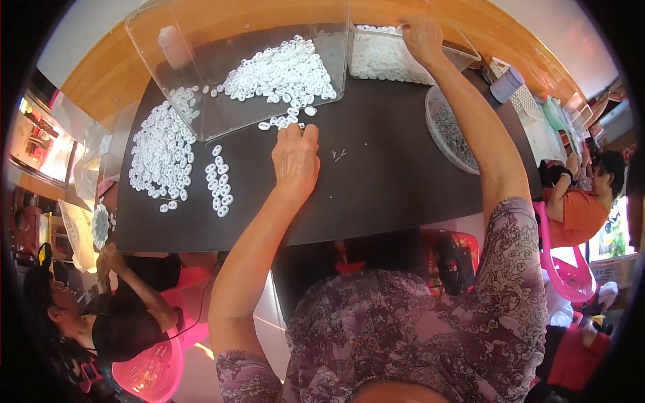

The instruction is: Inserting small black pins into white circular plastic bases to assemble components.

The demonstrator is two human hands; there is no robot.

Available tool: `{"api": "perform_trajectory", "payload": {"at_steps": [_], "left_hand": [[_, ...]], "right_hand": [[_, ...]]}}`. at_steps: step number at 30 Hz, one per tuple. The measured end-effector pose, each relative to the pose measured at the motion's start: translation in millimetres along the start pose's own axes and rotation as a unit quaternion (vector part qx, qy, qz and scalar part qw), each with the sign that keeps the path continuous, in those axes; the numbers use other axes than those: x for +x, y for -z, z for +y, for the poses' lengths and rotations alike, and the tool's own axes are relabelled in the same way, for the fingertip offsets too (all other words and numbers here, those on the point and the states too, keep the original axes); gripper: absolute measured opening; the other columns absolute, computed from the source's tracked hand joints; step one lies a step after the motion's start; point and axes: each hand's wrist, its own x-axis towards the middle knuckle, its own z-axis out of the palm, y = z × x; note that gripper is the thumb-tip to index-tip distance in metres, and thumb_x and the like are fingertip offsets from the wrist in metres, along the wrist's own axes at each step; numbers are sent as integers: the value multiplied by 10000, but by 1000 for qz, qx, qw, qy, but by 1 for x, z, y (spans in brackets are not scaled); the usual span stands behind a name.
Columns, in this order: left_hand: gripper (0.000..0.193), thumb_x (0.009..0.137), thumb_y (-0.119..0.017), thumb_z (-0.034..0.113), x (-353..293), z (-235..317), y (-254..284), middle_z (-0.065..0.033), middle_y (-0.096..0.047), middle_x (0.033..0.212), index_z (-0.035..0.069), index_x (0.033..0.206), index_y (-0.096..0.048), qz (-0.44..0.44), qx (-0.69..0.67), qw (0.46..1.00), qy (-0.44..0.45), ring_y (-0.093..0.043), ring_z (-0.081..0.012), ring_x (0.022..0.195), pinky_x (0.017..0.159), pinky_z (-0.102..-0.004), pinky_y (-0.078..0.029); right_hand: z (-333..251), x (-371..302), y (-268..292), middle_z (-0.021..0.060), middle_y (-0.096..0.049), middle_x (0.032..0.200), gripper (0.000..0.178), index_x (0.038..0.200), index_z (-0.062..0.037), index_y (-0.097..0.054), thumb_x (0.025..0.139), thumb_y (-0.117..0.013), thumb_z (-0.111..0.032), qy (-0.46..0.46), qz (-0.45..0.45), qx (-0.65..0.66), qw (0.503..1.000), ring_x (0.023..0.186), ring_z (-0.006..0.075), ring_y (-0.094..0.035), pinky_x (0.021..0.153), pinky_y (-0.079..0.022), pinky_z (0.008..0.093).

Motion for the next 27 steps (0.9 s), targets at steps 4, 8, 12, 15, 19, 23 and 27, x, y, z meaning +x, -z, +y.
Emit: {"api": "perform_trajectory", "payload": {"at_steps": [4, 8, 12, 15, 19, 23, 27], "left_hand": [[136, 696, -599, -25, -12, -6, 10, -134, -508, 744, 46, 775, -513, -6, -9, 1000, -8, -530, -313, 731, 600, -416, -442], [90, 709, -604, -11, -30, -11, 27, -131, -504, 717, 57, 743, -555, -14, -62, 998, 19, -531, -309, 694, 591, -413, -431], [107, 718, -640, 10, -43, -6, 41, -106, -504, 711, 50, 809, -599, -4, -49, 999, 9, -542, -280, 686, 602, -363, -429], [127, 707, -654, 12, -48, -7, 42, -107, -505, 721, 50, 819, -608, 0, -22, 1000, 2, -542, -281, 693, 598, -366, -431], [72, 707, -626, 9, -52, -6, 43, -105, -498, 718, 51, 765, -614, -2, 1, 1000, -1, -539, -275, 707, 572, -384, -445], [73, 696, -613, -4, -55, -8, 41, -102, -494, 714, 50, 745, -613, 22, -23, 999, -4, -538, -269, 705, 566, -381, -446], [92, 691, -600, -18, -56, -7, 41, -98, -491, 708, 56, 742, -614, 43, -23, 999, -3, -538, -269, 705, 570, -378, -446]], "right_hand": [[-30, -10, 25, 140, -644, 843, 226, 951, -76, -670, 752, -587, -141, 48, 69, -17, 996, 796, 331, -598, 729, -462, 413], [-97, -76, 77, 111, -621, 796, 135, 859, -52, -653, 729, -618, -44, 126, -55, 273, 952, 786, 303, -570, 716, -462, 380], [-130, -138, 75, 69, -597, 748, 107, 810, -61, -648, 706, -659, -36, 95, -187, 380, 901, 745, 265, -559, 672, -454, 350], [-138, -148, 63, 67, -569, 730, 116, 796, -71, -647, 686, -679, -49, 108, -197, 363, 904, 722, 264, -536, 648, -442, 358], [-145, -144, 59, 64, -535, 729, 103, 781, -81, -641, 688, -677, -54, 144, -226, 320, 909, 722, 257, -514, 628, -433, 365], [-146, -145, 59, 80, -522, 742, 64, 746, -87, -619, 700, -623, -43, 185, -229, 315, 902, 753, 260, -508, 631, -426, 370], [-146, -145, 59, 89, -512, 742, 60, 711, -61, -567, 687, -614, -33, 213, -220, 308, 901, 741, 271, -500, 624, -423, 376]]}}
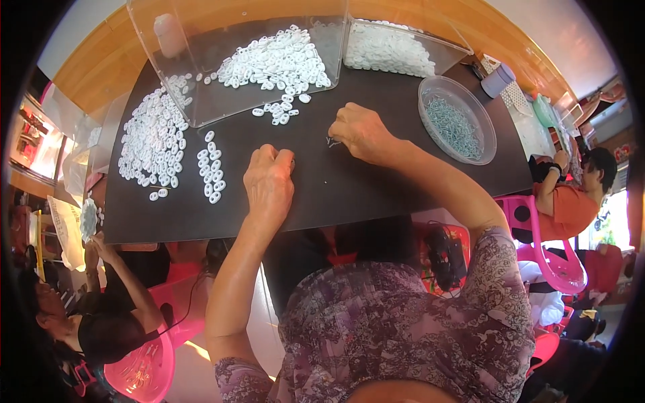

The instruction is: Inserting small black pins into white circular plastic bases to assemble components.

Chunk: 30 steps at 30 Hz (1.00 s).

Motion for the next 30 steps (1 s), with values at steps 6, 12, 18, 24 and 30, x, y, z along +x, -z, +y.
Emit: {"api": "perform_trajectory", "payload": {"at_steps": [6, 12, 18, 24, 30], "left_hand": [[68, 728, -622, 3, 0, 4, 8, -98, -522, 694, 44, 781, -613, 15, -72, 997, 34, -546, -260, 677, 575, -360, -440], [85, 771, -641, 9, -12, 13, 29, -41, -519, 672, 42, 849, -629, -30, -264, 947, 178, -515, -133, 615, 587, -251, -424], [164, 784, -635, -24, -25, 20, 35, 35, -530, 745, 17, 942, -633, -16, -434, 855, 284, -482, -43, 686, 624, -186, -408], [194, 796, -652, -10, -36, 26, 37, 34, -543, 810, 8, 988, -627, 28, -515, 800, 306, -481, -43, 709, 649, -180, -402], [130, 840, -641, 74, -45, 26, 42, 15, -569, 764, -10, 935, -609, 12, -534, 780, 327, -491, -52, 665, 605, -179, -399]], "right_hand": [[-1, 6, -2, 105, -515, 738, 88, 724, -50, -514, 688, -587, -15, 13, 18, 16, 1000, 732, 291, -503, 626, -422, 394], [-26, 2, 14, 96, -523, 699, 72, 759, -41, -539, 725, -601, -25, -104, 42, 115, 987, 655, 256, -521, 592, -433, 356], [-85, 4, 21, 45, -519, 691, 99, 852, -38, -598, 762, -639, -32, -260, 37, 307, 915, 597, 124, -501, 553, -421, 270], [-115, 6, 10, -35, -545, 726, 74, 881, -26, -623, 807, -628, -27, -282, 24, 440, 852, 651, 22, -476, 570, -390, 188], [-130, 7, 6, -8, -595, 793, 98, 918, -6, -602, 824, -619, -27, -338, 1, 504, 795, 708, 27, -529, 630, -440, 187]]}}
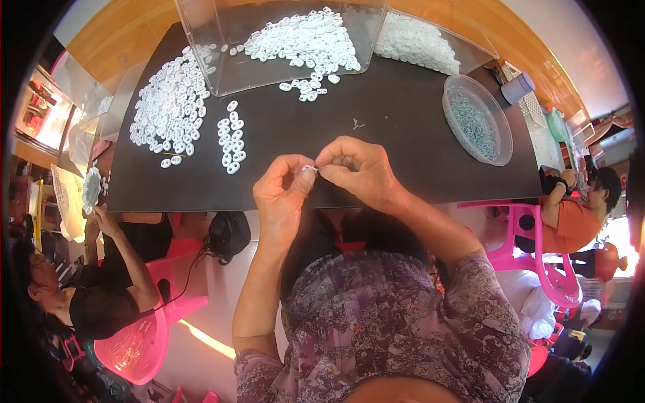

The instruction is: Inserting small black pins into white circular plastic bases to assemble components.

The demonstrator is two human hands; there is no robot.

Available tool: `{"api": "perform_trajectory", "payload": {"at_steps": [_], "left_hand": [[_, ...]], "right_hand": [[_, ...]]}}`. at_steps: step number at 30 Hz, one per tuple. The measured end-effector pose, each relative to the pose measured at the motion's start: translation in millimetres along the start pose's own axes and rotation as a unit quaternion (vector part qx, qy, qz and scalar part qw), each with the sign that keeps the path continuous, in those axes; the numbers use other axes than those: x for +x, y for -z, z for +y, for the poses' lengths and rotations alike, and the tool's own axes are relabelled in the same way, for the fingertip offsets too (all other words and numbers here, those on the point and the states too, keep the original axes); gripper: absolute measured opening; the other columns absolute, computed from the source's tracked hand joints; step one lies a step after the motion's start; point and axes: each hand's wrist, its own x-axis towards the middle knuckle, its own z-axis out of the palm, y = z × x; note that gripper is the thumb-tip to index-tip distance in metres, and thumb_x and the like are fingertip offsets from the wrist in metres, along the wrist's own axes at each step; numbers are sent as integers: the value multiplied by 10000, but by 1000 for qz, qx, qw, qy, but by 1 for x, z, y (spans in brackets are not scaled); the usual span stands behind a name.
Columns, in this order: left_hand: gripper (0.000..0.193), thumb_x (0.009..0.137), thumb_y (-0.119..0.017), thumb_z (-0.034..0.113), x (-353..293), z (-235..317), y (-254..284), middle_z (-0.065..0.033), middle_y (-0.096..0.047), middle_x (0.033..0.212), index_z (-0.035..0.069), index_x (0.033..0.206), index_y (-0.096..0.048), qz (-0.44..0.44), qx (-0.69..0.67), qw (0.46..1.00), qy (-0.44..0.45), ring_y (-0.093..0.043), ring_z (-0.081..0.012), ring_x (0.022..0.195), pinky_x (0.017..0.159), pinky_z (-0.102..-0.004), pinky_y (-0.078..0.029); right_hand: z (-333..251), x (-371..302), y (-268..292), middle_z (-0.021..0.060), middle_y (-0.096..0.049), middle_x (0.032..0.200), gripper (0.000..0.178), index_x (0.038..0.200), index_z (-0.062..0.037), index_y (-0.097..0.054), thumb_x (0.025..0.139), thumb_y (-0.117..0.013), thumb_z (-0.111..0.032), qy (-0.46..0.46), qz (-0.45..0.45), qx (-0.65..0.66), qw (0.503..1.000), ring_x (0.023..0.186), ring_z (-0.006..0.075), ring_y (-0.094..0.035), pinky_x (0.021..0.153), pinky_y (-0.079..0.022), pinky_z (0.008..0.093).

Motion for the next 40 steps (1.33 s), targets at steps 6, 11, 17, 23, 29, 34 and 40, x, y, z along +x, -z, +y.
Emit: {"api": "perform_trajectory", "payload": {"at_steps": [6, 11, 17, 23, 29, 34, 40], "left_hand": [[83, 860, -607, 57, -6, 3, 4, -2, -603, 780, 17, 933, -610, -20, -7, 999, 42, -517, -56, 656, 553, -177, -393], [98, 861, -611, 72, -11, 3, 5, -8, -593, 780, -5, 922, -610, -22, -4, 999, 30, -501, -60, 658, 578, -182, -399], [107, 860, -614, 62, -15, -3, 9, -9, -575, 778, -34, 908, -605, -16, 74, 997, -27, -480, -62, 671, 608, -184, -399], [56, 830, -610, -24, -18, 1, 5, -18, -556, 743, -53, 877, -604, -1, 238, 963, -125, -488, -67, 671, 614, -203, -424], [74, 781, -618, -59, -20, -4, 5, -77, -566, 717, -38, 850, -601, 4, 261, 953, -154, -531, -145, 626, 568, -253, -434], [49, 832, -602, -23, -21, -2, 8, -18, -565, 730, -47, 874, -611, -3, 227, 967, -117, -497, -66, 620, 563, -200, -424], [102, 861, -611, 62, -21, 1, 16, -17, -601, 779, -3, 935, -638, 4, 44, 999, -8, -522, -76, 656, 569, -195, -427]], "right_hand": [[-3, -2, -2, 3, -602, 801, 115, 920, -3, -601, 820, -638, -44, 21, -5, -34, 999, 725, 40, -548, 646, -455, 195], [-3, -3, -3, -2, -593, 793, 124, 919, -4, -601, 816, -648, -55, 22, -7, -46, 999, 712, 31, -535, 629, -449, 192], [-4, -3, -5, -14, -576, 775, 129, 913, -5, -598, 812, -655, -62, 8, -23, -58, 998, 698, 24, -523, 599, -437, 183], [-3, -4, -6, -5, -578, 777, 114, 898, 3, -594, 808, -644, -45, -2, -29, -42, 999, 699, 29, -528, 597, -439, 181], [3, -4, -8, 22, -606, 805, 106, 883, 12, -598, 790, -639, -20, -14, -27, 7, 1000, 714, 52, -555, 622, -457, 198], [-4, -3, -10, 30, -616, 809, 113, 887, 19, -602, 788, -637, -20, -39, -27, 24, 999, 733, 62, -569, 649, -469, 205], [-4, 0, -15, 54, -637, 854, 132, 929, 10, -609, 817, -637, -55, -6, -32, 9, 999, 807, 85, -598, 718, -488, 223]]}}
